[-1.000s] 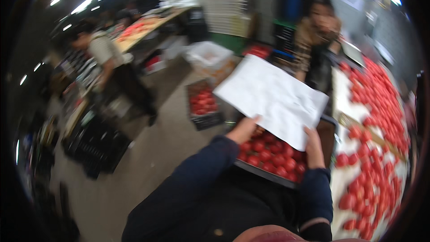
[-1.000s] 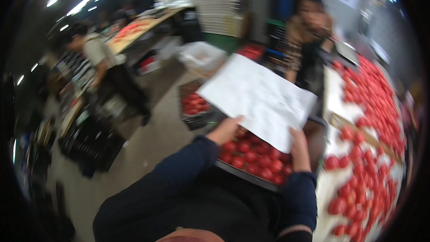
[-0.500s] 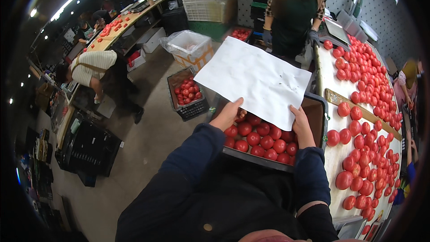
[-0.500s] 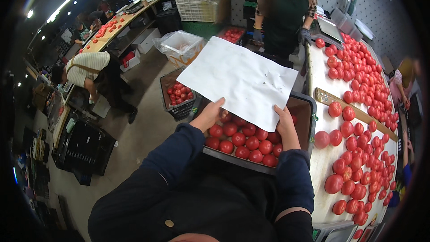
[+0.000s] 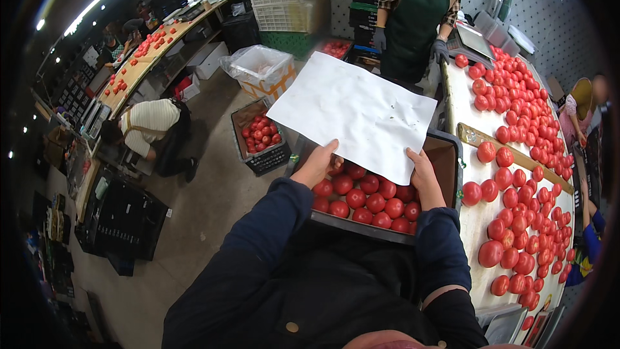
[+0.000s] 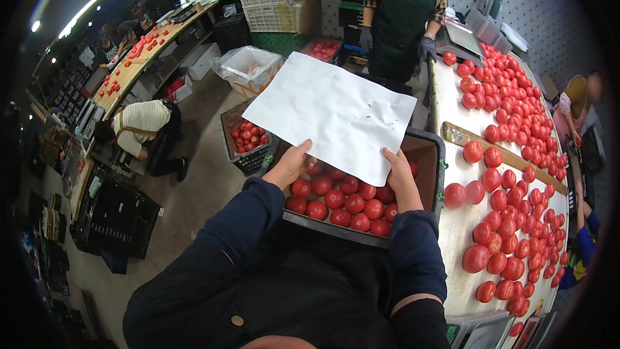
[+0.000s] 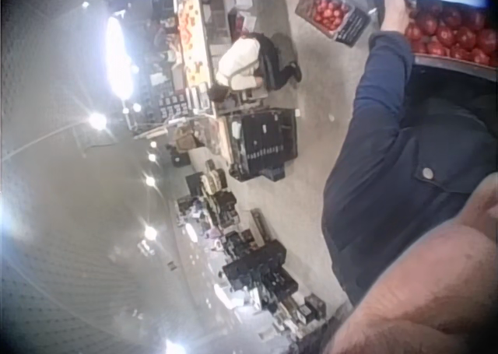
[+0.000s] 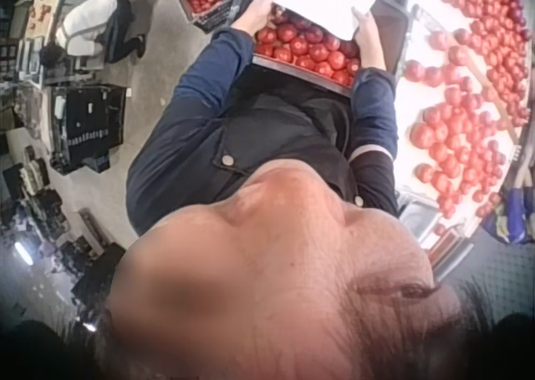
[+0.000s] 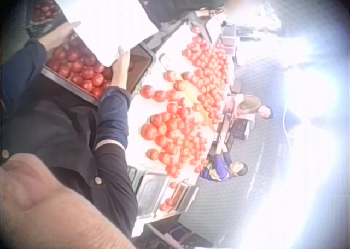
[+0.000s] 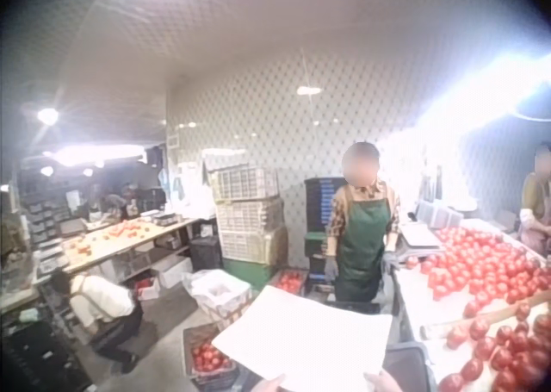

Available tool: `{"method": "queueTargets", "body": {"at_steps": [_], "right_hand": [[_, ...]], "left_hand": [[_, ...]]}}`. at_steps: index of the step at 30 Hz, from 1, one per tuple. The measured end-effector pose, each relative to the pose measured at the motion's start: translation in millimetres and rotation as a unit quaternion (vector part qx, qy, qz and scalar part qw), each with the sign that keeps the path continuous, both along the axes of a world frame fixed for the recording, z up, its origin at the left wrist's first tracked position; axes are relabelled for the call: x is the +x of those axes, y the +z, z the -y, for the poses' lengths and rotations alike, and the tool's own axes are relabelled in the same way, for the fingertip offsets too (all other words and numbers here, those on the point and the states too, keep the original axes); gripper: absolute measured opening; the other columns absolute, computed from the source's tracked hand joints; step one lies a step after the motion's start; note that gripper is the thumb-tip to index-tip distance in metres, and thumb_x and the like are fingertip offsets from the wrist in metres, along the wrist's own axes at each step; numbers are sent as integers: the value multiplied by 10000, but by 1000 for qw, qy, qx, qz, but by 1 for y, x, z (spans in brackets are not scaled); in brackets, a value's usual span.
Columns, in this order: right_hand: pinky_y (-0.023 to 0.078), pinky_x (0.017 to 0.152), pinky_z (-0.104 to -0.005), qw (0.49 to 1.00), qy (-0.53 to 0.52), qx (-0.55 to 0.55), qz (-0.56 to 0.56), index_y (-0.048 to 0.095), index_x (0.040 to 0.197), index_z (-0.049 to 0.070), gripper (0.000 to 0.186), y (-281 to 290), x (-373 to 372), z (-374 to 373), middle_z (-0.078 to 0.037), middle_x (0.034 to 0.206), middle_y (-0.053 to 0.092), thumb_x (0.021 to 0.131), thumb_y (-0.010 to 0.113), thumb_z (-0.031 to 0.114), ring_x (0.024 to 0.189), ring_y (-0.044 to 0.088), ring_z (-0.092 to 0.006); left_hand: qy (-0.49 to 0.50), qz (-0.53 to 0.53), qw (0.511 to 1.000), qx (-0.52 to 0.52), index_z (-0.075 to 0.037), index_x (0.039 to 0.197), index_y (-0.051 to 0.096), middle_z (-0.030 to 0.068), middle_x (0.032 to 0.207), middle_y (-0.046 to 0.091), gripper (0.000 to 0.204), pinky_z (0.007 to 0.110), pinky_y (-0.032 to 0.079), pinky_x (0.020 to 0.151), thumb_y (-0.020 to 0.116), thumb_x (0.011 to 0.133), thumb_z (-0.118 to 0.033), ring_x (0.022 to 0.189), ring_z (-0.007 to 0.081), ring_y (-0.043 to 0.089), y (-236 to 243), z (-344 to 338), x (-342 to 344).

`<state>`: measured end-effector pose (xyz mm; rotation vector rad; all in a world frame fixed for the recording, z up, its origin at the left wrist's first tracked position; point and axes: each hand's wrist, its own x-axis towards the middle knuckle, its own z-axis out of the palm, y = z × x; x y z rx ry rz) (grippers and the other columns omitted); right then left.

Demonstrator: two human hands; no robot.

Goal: The person picks tomatoes from a table and places them into a black crate. They handle the tomatoes one by one, occasionally rotating them, and arrange them in layers within the crate. The person also handles a white paper sheet, placing it inside the crate before continuing to add tomatoes.

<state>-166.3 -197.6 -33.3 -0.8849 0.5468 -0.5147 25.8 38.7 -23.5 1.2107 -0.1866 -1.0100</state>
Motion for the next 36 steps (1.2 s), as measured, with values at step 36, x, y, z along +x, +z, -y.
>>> {"method": "queueTargets", "body": {"at_steps": [36], "right_hand": [[460,1008,-378,998,13,-52,-25,403,1432,28,535,-35,1,32,-114,1343,543,936,596,87,1202,548,-261]], "left_hand": [[-10,44,999,-17,-38,985,637,47,655,614,383,238,397,438,459,997,-377,508,107,533,3,-2,-1]]}}
